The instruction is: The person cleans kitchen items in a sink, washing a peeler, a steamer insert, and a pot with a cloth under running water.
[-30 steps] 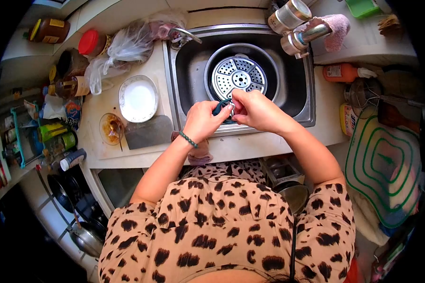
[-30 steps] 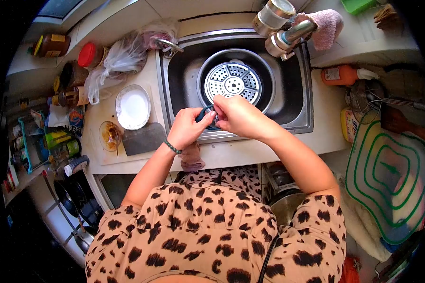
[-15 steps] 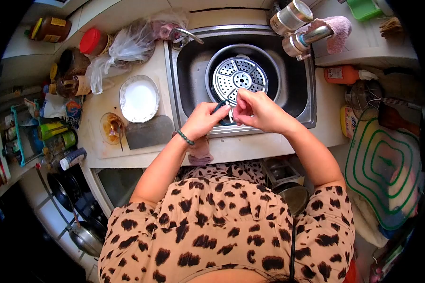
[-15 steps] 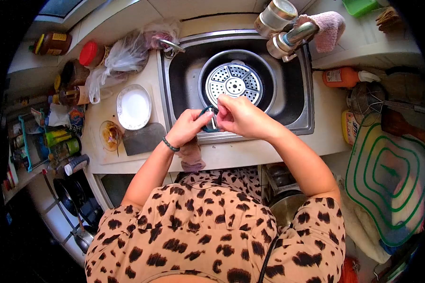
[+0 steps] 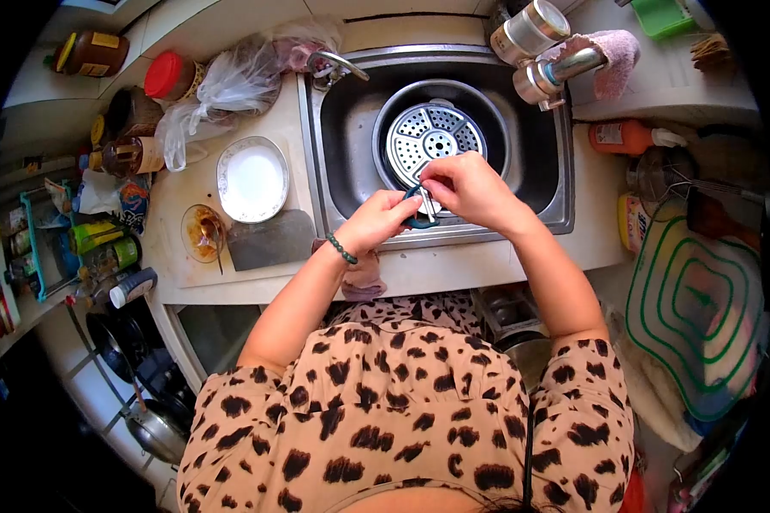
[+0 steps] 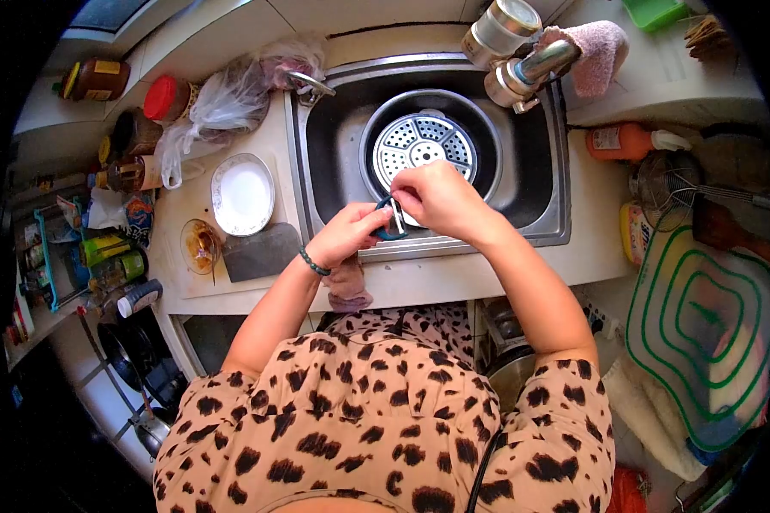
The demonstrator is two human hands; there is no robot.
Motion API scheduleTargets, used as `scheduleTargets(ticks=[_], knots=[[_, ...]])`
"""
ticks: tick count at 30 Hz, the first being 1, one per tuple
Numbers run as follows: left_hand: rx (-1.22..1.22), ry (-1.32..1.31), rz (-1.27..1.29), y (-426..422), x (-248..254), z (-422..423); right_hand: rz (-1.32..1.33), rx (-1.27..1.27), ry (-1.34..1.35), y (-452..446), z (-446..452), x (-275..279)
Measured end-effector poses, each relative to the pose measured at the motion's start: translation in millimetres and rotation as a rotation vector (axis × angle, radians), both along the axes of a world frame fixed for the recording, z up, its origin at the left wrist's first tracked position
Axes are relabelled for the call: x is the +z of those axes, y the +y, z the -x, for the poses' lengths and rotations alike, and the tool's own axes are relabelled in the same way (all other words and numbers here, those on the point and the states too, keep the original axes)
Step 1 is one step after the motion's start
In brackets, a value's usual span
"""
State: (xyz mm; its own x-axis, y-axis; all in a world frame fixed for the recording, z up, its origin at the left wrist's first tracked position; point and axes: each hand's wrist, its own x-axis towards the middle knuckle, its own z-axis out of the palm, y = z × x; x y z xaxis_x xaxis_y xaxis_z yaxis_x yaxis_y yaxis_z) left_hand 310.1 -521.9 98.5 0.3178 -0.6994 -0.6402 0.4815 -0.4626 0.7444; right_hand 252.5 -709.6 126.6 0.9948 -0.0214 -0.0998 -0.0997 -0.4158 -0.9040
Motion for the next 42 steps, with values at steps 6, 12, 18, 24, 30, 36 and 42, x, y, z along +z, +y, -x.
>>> scheduleTargets(ticks=[6, 12, 18, 24, 30, 36, 42], knots=[[-0.016, 0.122, -0.052, 5.2, -0.1, -2.3, 0.436, 0.377, -0.035, -5.1, -8.5, 3.8], [0.311, 0.662, 0.333, 11.4, -10.2, -4.1, -0.031, -0.116, 0.152, -11.3, 7.4, -27.4], [0.476, 0.454, 0.277, -5.1, -32.2, -2.8, -0.285, -0.337, 0.176, 15.9, 44.3, -80.9], [0.479, 0.439, 0.028, -39.0, -43.8, -4.5, -0.446, -0.895, 0.136, -45.3, 45.1, -71.6], [0.528, 0.347, 0.145, -120.7, -66.8, -10.5, -1.279, -0.892, -0.113, -146.9, -32.5, -54.4], [0.544, 0.460, 0.301, -165.5, -65.3, -27.8, -1.453, -0.338, -0.080, -194.8, -58.2, -101.1], [0.579, 0.411, 0.317, -184.3, -80.9, -20.7, -1.409, -0.613, -0.106, -185.8, -67.8, -93.8]])
